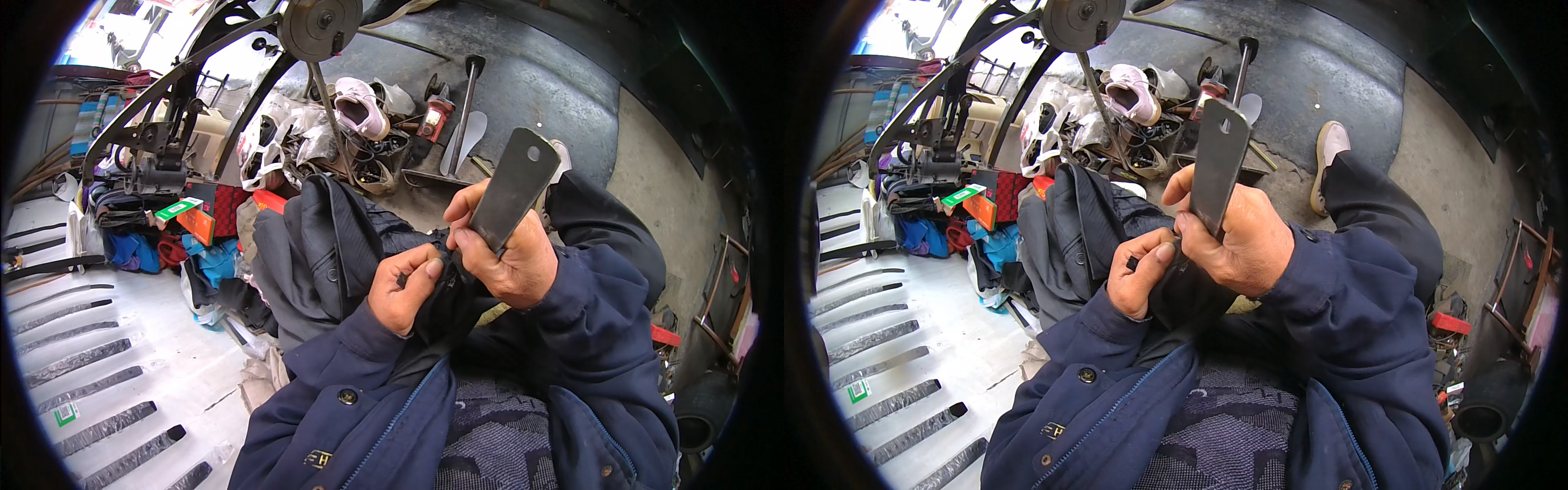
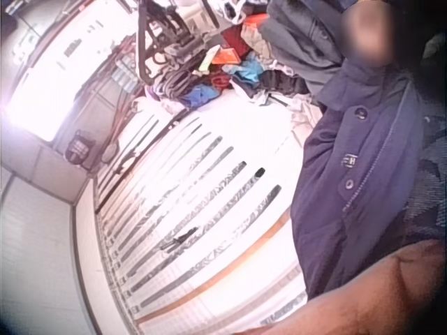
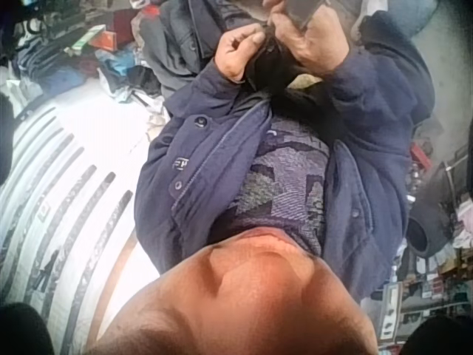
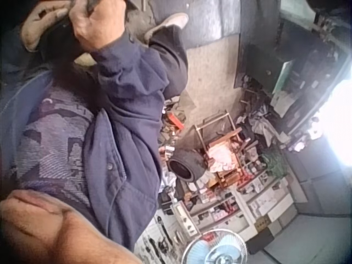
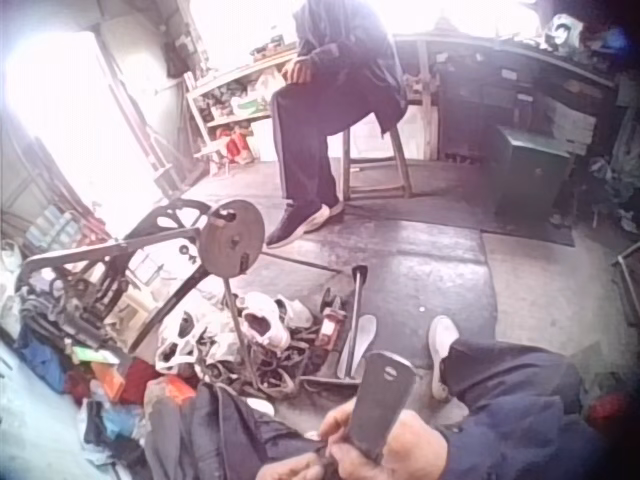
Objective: The person uses a flat metal tool to scrape and smooth a small area on a dark jacket held in their lap. They repeatedly rub the tool along the fabric, occasionally repositioning the jacket to access different spots.
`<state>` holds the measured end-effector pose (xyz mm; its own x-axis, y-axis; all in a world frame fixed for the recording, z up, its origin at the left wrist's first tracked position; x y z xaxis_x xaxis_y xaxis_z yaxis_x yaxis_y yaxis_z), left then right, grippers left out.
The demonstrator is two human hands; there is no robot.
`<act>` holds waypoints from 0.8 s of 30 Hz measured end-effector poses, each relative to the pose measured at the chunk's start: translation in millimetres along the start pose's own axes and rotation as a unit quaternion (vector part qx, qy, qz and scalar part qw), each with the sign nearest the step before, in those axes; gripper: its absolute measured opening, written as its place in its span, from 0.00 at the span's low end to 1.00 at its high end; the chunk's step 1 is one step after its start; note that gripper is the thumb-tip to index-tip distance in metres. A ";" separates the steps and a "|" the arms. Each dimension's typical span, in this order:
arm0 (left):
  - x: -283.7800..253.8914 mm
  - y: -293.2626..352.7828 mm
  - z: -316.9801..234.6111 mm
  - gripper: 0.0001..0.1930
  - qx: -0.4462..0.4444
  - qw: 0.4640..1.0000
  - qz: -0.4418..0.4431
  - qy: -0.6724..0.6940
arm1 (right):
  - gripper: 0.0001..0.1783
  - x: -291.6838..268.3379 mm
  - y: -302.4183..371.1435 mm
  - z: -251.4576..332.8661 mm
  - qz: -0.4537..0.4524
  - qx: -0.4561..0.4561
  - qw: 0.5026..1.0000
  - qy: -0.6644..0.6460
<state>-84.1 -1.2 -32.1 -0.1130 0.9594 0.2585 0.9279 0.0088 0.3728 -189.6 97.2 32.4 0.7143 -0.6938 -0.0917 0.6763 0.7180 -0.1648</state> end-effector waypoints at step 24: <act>0.4 3.4 -7.8 0.14 0.061 0.997 0.006 0.039 | 0.12 -6.5 5.0 -15.4 -0.046 0.102 0.979 -0.170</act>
<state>-83.7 -3.0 -23.8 -0.1246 0.9347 0.3330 0.9650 0.0362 0.2596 -193.6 104.5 17.1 0.6439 -0.7222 0.2526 0.7377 0.6736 0.0454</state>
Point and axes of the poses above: each hand's wrist, its own y-axis away from the middle knuckle, its own x-axis out of the palm, z = x × y, the point moved 9 cm from there along -y, towards the middle knuckle, and after that the axes turned 1 degree about -x, right-handed, at the moved point
